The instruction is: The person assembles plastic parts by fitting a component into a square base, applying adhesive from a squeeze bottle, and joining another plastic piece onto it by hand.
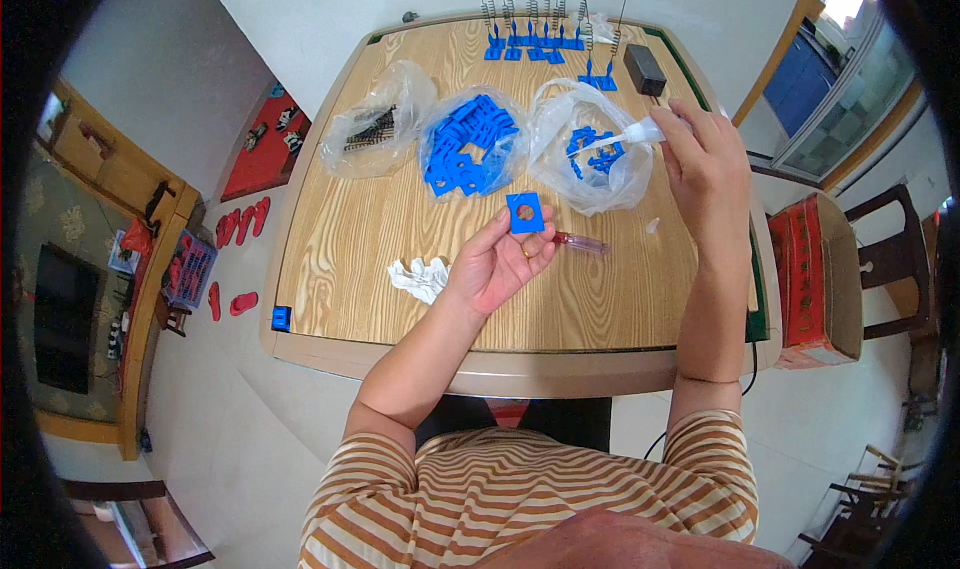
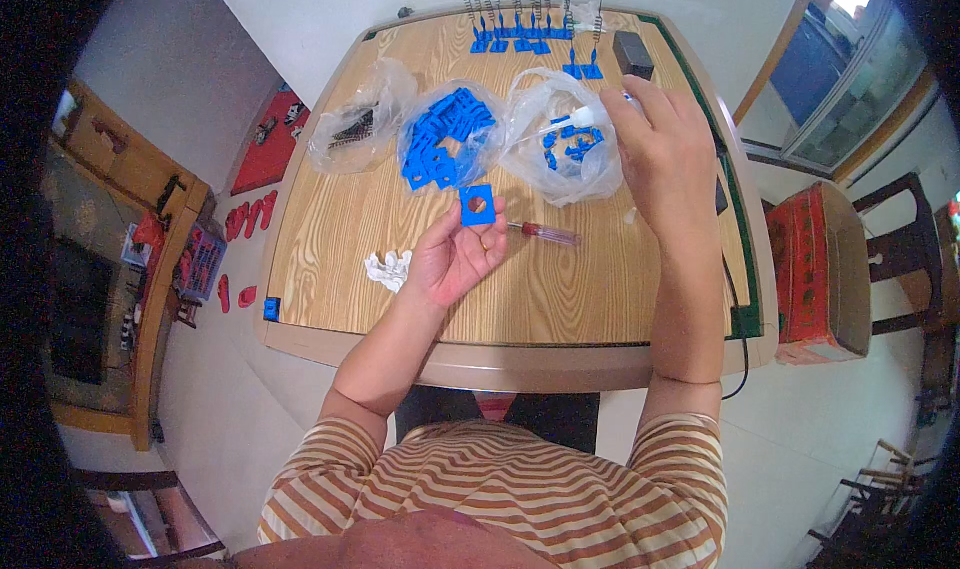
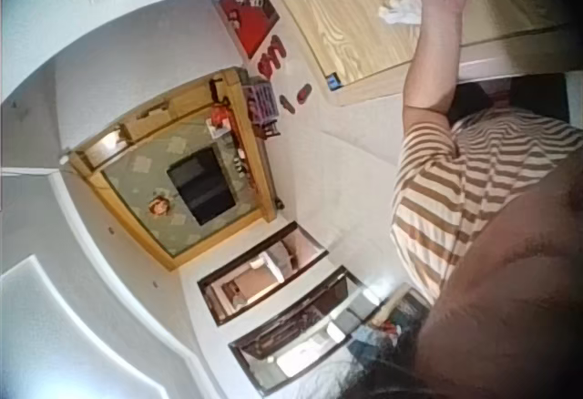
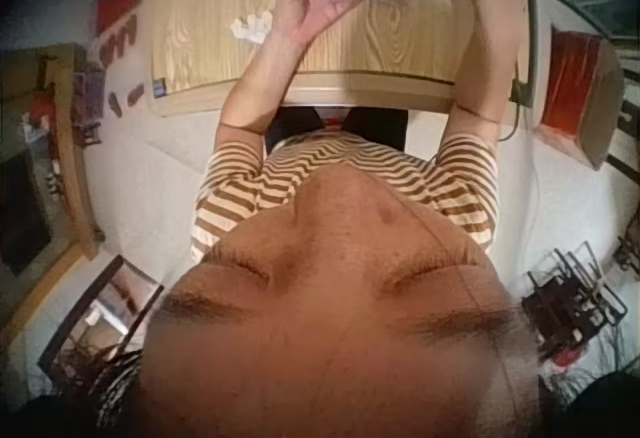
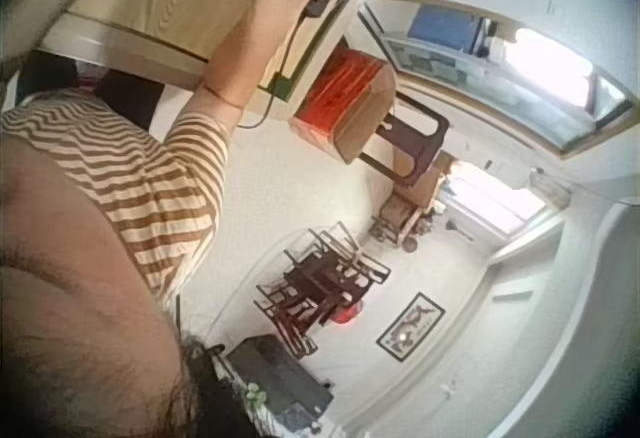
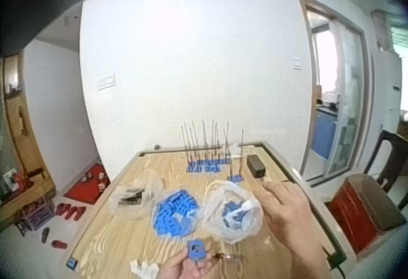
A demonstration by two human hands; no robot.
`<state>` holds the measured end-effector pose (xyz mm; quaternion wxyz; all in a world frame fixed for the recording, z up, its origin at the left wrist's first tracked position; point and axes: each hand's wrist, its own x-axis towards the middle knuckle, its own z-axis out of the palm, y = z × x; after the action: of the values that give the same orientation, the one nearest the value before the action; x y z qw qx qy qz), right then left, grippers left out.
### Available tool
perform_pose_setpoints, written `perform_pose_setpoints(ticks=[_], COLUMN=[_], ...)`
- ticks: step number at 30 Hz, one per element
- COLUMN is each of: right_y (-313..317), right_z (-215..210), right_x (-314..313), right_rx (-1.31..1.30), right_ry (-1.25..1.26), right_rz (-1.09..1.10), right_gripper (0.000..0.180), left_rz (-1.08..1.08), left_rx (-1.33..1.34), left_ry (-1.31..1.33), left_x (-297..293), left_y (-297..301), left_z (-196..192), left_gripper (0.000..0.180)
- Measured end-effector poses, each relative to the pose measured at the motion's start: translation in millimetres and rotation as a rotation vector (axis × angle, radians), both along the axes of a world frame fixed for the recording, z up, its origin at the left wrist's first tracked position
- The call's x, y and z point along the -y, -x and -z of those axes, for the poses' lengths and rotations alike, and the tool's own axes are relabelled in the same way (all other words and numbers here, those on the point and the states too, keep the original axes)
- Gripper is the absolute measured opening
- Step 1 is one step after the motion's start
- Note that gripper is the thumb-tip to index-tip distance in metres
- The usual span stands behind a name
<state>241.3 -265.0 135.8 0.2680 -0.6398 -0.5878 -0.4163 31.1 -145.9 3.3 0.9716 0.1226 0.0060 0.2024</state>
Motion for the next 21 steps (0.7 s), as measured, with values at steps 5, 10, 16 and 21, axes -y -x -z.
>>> perform_pose_setpoints(ticks=[5,10,16,21], right_y=[0.9,1.3,1.9,1.9], right_z=[-0.4,-0.1,-1.7,-0.7], right_x=[0.6,0.4,1.0,0.7], right_rx=[0.01,0.0,0.012,0.009], right_ry=[0.01,0.006,0.001,-0.003], right_rz=[0.016,-0.006,-0.003,-0.004], right_gripper=[0.032,0.032,0.032,0.032], left_rz=[-0.005,-0.004,-0.002,-0.005], left_rx=[-0.005,-0.002,-0.01,-0.004], left_ry=[-0.002,-0.015,-0.021,-0.019], left_x=[0.3,1.0,1.1,1.1], left_y=[0.7,0.8,0.8,0.8], left_z=[-0.6,-2.3,-2.7,-2.3], left_gripper=[0.037,0.035,0.036,0.035])
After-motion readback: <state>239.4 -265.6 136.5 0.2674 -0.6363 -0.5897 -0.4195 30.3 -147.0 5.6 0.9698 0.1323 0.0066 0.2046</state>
